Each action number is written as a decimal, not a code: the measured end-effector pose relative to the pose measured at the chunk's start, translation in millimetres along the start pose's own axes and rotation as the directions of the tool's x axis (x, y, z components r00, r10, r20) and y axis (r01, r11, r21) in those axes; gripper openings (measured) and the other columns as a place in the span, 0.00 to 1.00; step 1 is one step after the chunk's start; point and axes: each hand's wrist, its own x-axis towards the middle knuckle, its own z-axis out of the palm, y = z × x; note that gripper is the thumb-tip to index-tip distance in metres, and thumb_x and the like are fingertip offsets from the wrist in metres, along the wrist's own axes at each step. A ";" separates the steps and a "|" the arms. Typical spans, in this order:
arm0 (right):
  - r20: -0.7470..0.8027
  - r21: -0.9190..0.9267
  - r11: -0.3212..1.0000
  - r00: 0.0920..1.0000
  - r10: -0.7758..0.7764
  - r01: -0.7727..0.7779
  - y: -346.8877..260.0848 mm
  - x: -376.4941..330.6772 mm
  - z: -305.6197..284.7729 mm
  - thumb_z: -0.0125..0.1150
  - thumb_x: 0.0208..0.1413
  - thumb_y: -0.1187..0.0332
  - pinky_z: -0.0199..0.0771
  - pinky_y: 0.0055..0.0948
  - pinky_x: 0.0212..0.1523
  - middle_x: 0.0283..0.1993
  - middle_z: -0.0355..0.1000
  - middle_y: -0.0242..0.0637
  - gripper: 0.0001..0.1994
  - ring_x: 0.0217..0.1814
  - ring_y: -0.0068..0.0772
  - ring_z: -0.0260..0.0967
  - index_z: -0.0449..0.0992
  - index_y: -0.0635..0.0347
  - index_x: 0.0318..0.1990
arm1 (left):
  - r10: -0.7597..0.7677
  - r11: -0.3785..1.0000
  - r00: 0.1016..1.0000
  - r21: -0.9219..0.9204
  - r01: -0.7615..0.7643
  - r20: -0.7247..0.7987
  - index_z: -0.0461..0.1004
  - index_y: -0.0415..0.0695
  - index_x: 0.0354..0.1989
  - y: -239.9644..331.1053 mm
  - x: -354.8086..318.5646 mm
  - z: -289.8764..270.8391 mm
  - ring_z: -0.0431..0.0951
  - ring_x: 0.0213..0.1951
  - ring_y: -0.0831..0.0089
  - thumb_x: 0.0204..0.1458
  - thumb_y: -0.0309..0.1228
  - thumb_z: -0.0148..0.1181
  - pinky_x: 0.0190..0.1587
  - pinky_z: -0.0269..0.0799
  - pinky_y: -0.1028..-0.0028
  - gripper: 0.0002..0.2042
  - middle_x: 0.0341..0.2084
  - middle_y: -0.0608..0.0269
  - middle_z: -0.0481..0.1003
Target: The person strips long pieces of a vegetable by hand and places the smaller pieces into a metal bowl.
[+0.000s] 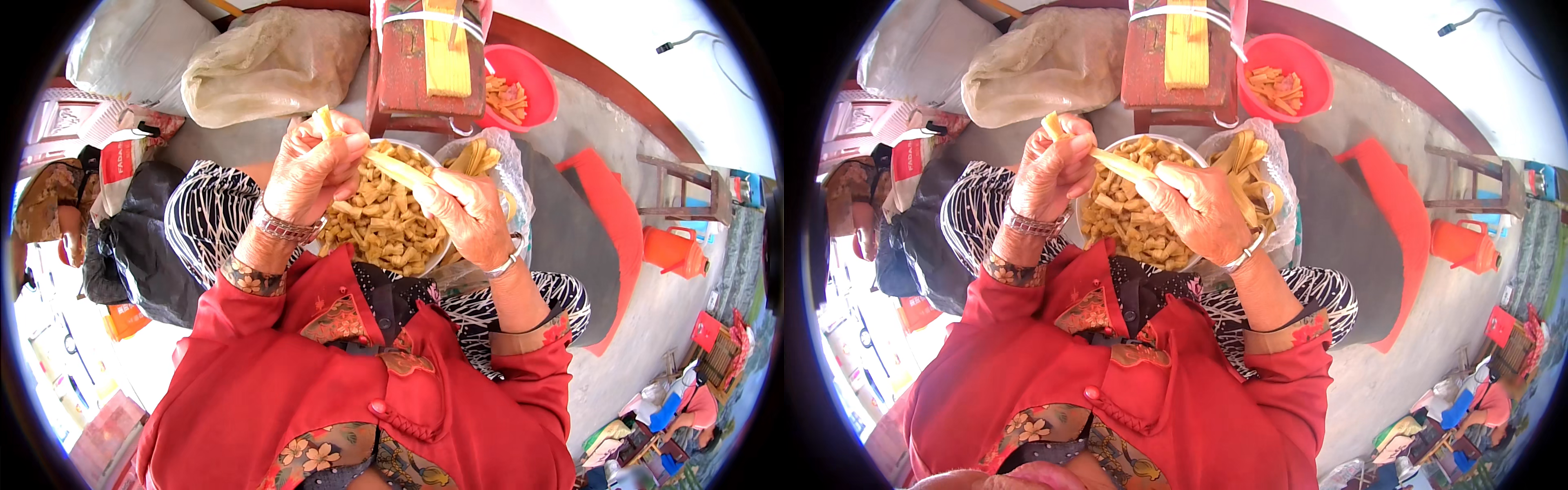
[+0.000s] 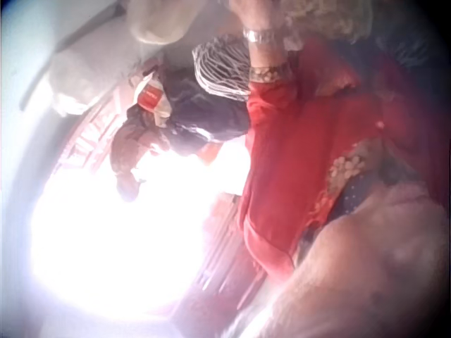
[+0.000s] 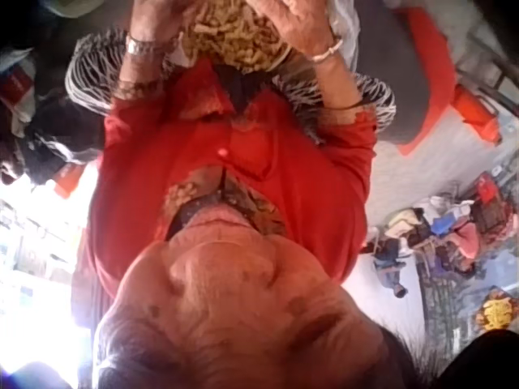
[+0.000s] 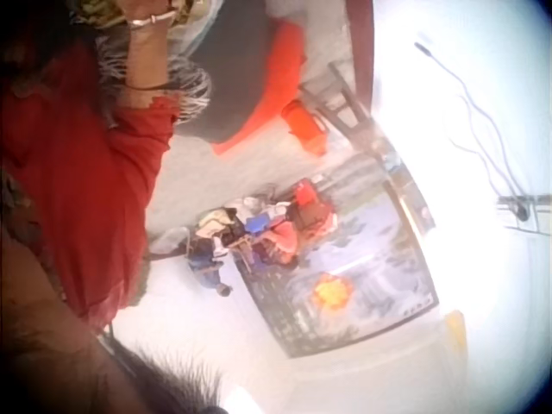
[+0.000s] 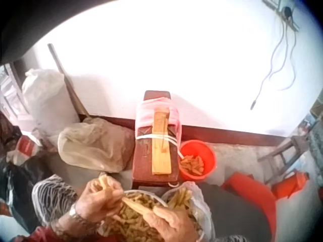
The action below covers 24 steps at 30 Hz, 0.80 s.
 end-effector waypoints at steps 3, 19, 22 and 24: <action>-0.086 -0.121 0.989 0.992 -0.091 0.080 -17.1 18.8 -14.8 0.54 0.59 0.62 0.57 0.26 0.20 0.16 0.57 0.35 0.14 0.18 0.24 0.55 0.73 0.66 0.29 | 0.076 0.994 0.997 0.079 -0.076 0.006 0.72 0.41 0.33 10.2 22.8 11.1 0.56 0.14 0.88 0.52 0.26 0.57 0.15 0.58 0.83 0.03 0.15 0.75 0.62; -0.381 -0.680 0.720 0.906 -0.186 -0.137 46.8 99.4 -69.7 0.54 0.56 0.60 0.63 0.38 0.26 0.18 0.67 0.47 0.15 0.22 0.46 0.65 0.71 0.64 0.26 | 0.693 0.195 0.716 0.932 -0.306 0.090 0.75 0.38 0.24 9.8 164.5 18.7 0.72 0.18 0.79 0.45 0.33 0.59 0.22 0.69 0.73 0.09 0.14 0.63 0.74; -0.478 -0.243 0.970 0.870 -0.121 0.001 49.7 83.3 -67.1 0.53 0.58 0.57 0.61 0.32 0.24 0.17 0.66 0.38 0.18 0.20 0.30 0.62 0.72 0.64 0.26 | 0.365 0.599 0.927 0.784 -0.161 -0.088 0.77 0.41 0.25 21.8 116.9 17.3 0.69 0.17 0.87 0.49 0.36 0.60 0.17 0.62 0.82 0.10 0.17 0.67 0.76; -0.433 -0.144 0.990 0.900 -0.056 -0.008 33.2 68.0 -64.3 0.51 0.60 0.55 0.59 0.24 0.23 0.18 0.63 0.27 0.20 0.21 0.18 0.57 0.72 0.63 0.26 | 0.150 0.651 0.988 0.750 -0.120 0.028 0.75 0.40 0.33 13.8 72.0 28.0 0.63 0.14 0.89 0.52 0.39 0.60 0.15 0.57 0.86 0.13 0.19 0.70 0.74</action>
